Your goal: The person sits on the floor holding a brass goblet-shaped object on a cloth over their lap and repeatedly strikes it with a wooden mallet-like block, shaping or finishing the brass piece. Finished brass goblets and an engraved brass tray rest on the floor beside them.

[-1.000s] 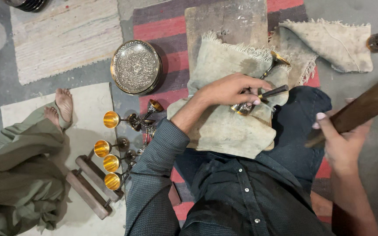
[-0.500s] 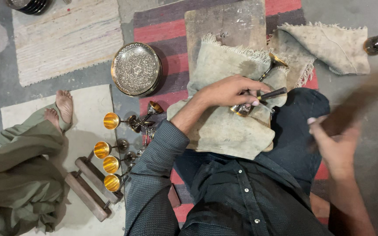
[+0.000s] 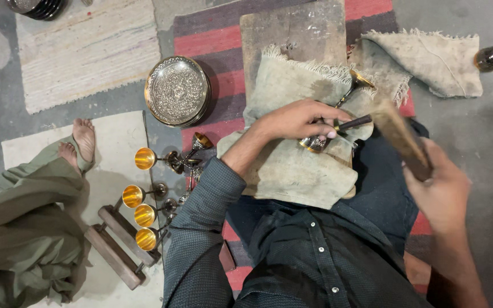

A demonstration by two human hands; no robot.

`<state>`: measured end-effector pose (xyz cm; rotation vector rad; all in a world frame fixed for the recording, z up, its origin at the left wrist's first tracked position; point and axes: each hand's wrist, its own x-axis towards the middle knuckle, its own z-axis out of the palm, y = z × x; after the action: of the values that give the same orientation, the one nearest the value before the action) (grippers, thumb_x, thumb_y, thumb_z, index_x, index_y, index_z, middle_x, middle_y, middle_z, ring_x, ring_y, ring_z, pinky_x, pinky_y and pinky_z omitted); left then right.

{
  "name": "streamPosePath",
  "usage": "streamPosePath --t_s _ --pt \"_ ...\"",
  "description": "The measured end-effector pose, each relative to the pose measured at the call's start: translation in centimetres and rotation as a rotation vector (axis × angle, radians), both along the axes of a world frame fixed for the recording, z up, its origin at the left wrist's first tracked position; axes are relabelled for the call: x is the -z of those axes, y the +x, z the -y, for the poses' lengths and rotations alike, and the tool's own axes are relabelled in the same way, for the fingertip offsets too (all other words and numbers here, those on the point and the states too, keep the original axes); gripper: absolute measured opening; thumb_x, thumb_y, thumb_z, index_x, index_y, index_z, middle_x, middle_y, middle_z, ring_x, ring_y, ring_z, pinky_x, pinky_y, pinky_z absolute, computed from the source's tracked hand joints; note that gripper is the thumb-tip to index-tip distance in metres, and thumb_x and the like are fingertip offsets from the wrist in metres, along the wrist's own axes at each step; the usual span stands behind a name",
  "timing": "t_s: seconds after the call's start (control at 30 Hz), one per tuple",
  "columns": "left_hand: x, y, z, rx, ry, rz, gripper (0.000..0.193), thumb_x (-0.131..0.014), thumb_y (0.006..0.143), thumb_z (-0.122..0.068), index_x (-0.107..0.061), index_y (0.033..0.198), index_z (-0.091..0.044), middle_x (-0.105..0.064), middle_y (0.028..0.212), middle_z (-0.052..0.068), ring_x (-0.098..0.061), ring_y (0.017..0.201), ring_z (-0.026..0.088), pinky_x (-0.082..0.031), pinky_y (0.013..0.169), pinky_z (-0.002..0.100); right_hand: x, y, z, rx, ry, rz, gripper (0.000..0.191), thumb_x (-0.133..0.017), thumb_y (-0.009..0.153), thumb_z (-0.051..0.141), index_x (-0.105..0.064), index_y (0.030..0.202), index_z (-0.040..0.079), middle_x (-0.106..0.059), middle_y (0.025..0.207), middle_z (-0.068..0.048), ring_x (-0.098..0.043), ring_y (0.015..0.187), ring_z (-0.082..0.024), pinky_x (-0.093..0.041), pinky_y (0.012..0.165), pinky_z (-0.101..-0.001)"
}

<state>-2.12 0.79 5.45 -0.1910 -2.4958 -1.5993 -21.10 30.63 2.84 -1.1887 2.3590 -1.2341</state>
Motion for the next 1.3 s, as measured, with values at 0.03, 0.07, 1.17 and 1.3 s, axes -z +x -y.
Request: streamPosePath --t_s 0.03,0.07,1.17,1.3 --pt "0.0 0.0 0.1 -0.004 0.007 0.051 0.042 -0.071 0.102 -0.023 -0.062 0.142 -0.016 -0.077 0.094 0.004 -0.074 0.08 0.013 -0.058 0.077 0.034 0.1 -0.1 -0.1 -0.027 0.034 -0.151 0.052 -0.084 0.091 0.005 -0.061 0.136 -0.009 -0.07 0.118 -0.02 -0.07 0.105 -0.023 -0.055 0.088 -0.0342" --pt "0.0 0.0 0.1 -0.012 0.016 0.102 0.042 -0.071 0.102 -0.023 -0.062 0.142 -0.016 -0.076 0.089 0.004 -0.073 0.077 0.013 -0.058 0.076 0.034 0.3 -0.1 -0.2 -0.021 -0.033 0.006 0.05 -0.084 0.093 0.007 -0.059 0.134 -0.008 -0.069 0.113 -0.018 -0.068 0.1 -0.02 -0.054 0.088 -0.0321" --pt "-0.9 2.9 -2.5 -0.331 -0.119 0.074 0.047 -0.075 0.097 -0.027 -0.058 0.137 -0.011 -0.074 0.095 0.007 -0.074 0.087 0.023 -0.057 0.077 0.038 1.0 -1.6 -0.4 -0.054 0.281 0.056 0.085 -0.094 0.078 0.024 -0.054 0.148 -0.001 -0.07 0.106 -0.017 -0.069 0.096 -0.025 -0.056 0.084 -0.0396" --pt "-1.3 3.0 -2.6 -0.353 -0.145 0.1 0.048 -0.075 0.095 -0.028 -0.058 0.136 -0.011 -0.074 0.096 0.008 -0.074 0.086 0.025 -0.057 0.075 0.038 -0.7 -2.2 1.1 -0.08 0.023 0.252 0.05 -0.091 0.093 0.013 -0.055 0.122 -0.006 -0.061 0.1 -0.016 -0.061 0.09 -0.025 -0.05 0.082 -0.0384"
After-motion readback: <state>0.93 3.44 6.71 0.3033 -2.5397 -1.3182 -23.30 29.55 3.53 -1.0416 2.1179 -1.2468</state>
